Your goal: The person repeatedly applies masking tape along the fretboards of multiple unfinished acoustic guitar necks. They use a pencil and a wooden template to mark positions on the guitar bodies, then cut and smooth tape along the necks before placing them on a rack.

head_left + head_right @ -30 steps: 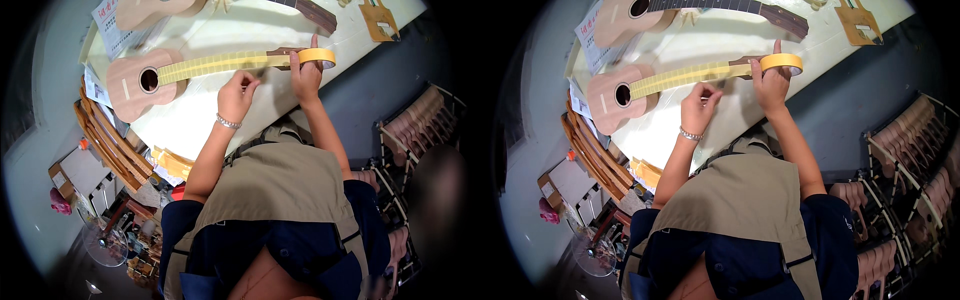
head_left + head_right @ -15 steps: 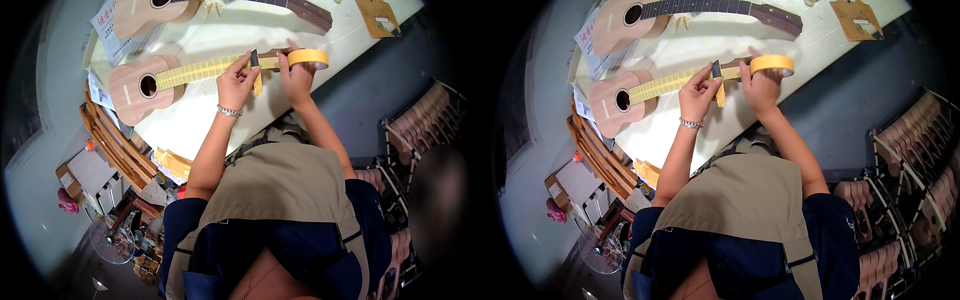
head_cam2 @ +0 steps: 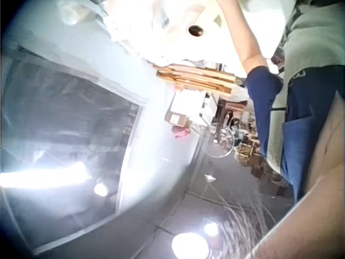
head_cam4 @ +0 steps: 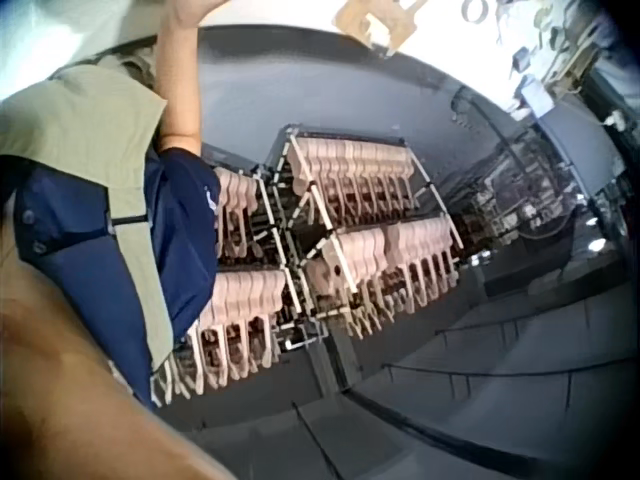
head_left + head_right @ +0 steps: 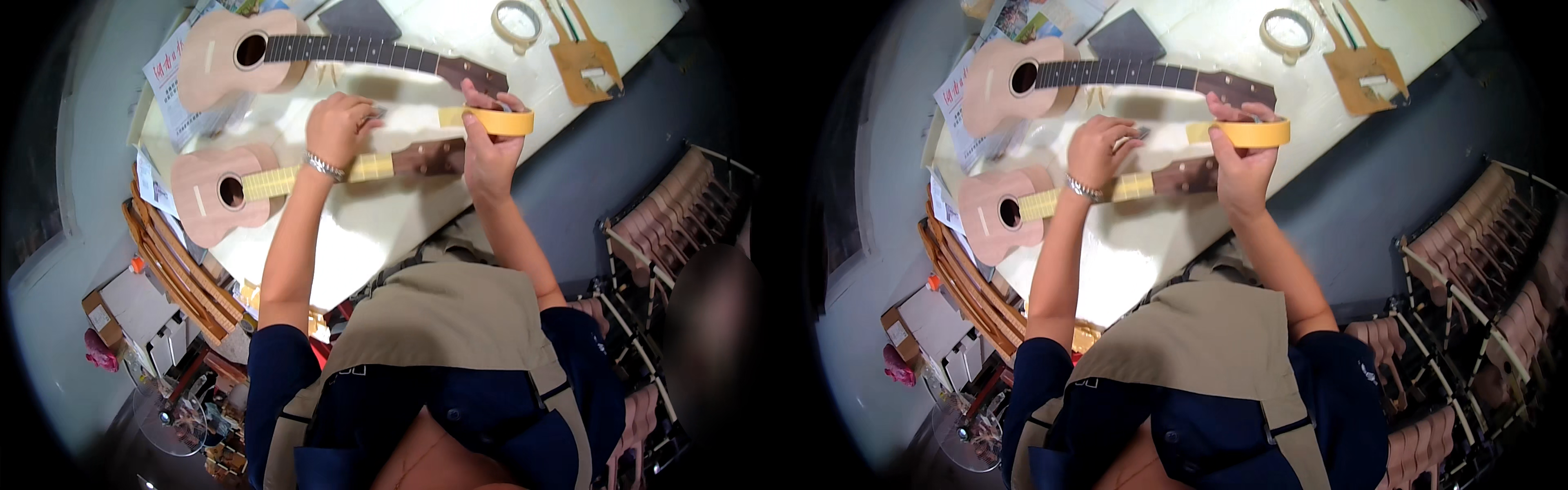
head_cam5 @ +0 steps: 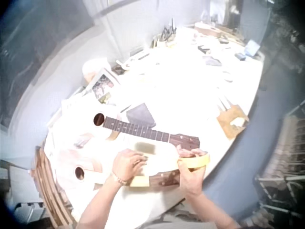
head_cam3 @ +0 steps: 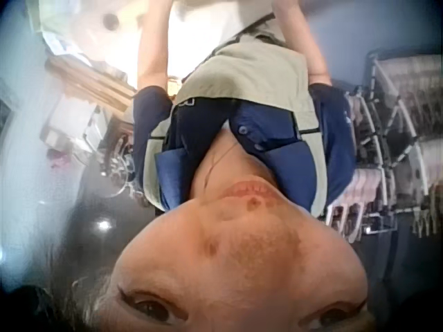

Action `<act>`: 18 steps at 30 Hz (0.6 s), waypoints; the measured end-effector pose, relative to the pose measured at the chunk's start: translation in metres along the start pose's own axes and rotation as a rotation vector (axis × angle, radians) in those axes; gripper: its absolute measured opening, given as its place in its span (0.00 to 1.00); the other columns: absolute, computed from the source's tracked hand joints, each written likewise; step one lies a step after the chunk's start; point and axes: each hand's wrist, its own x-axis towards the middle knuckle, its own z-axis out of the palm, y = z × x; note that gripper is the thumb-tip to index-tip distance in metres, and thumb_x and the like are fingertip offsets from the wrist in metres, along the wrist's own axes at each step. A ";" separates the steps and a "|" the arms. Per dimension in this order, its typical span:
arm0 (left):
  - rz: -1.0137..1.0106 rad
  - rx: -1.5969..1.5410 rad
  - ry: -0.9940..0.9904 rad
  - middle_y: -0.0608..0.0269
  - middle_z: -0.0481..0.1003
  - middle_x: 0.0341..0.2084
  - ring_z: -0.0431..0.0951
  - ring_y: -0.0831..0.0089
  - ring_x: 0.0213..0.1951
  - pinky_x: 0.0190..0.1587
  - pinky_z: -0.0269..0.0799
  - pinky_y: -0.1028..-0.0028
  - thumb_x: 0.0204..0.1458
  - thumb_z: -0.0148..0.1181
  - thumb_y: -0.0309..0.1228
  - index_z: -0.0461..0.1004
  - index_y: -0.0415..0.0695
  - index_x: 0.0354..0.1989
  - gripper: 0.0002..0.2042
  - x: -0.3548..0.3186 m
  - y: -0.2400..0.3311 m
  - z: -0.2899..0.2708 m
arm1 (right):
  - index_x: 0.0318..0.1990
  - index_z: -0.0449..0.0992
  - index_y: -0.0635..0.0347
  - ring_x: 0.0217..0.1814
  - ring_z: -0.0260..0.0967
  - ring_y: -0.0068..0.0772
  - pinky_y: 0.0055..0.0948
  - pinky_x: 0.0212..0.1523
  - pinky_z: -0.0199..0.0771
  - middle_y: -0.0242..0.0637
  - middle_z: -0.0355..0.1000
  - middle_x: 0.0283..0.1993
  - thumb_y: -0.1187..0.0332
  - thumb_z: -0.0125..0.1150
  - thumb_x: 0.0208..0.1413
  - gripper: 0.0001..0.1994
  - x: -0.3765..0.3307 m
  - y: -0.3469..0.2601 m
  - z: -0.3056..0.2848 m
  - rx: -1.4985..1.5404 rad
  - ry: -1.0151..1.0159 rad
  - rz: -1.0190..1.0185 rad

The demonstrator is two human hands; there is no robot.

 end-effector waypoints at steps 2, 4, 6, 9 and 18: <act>-0.421 -0.772 0.110 0.66 0.77 0.26 0.75 0.77 0.34 0.30 0.70 0.76 0.43 0.66 0.28 0.77 0.41 0.31 0.07 0.016 0.044 0.006 | 0.50 0.56 0.57 0.61 0.60 0.44 0.35 0.62 0.55 0.45 0.70 0.46 0.88 0.49 0.49 0.22 0.009 0.005 0.001 0.001 -0.005 -0.072; -0.696 -1.259 0.086 0.66 0.76 0.30 0.75 0.79 0.36 0.41 0.72 0.80 0.46 0.64 0.24 0.74 0.37 0.35 0.08 0.029 0.078 0.005 | 0.49 0.56 0.58 0.60 0.62 0.44 0.35 0.64 0.52 0.43 0.71 0.44 0.88 0.50 0.49 0.21 0.014 0.009 0.007 -0.056 -0.010 -0.122; -0.830 -1.406 0.141 0.65 0.76 0.30 0.75 0.79 0.33 0.40 0.73 0.80 0.47 0.63 0.24 0.73 0.37 0.36 0.08 0.029 0.085 0.026 | 0.51 0.60 0.58 0.61 0.61 0.45 0.40 0.67 0.47 0.42 0.71 0.46 0.88 0.50 0.48 0.22 0.017 0.008 0.015 0.246 0.039 0.041; -0.847 -1.366 0.209 0.64 0.76 0.28 0.76 0.78 0.31 0.37 0.74 0.78 0.49 0.61 0.25 0.74 0.39 0.31 0.04 0.024 0.051 0.011 | 0.52 0.66 0.59 0.65 0.56 0.42 0.45 0.69 0.37 0.41 0.69 0.52 0.88 0.48 0.44 0.25 0.032 -0.013 -0.009 1.114 0.217 0.563; -0.590 -0.242 0.318 0.65 0.76 0.23 0.73 0.79 0.26 0.33 0.70 0.80 0.48 0.62 0.27 0.78 0.37 0.32 0.07 0.031 -0.128 -0.053 | 0.62 0.56 0.63 0.69 0.49 0.41 0.44 0.67 0.35 0.52 0.57 0.62 0.63 0.60 0.52 0.31 0.075 -0.006 -0.067 -0.868 0.102 -0.168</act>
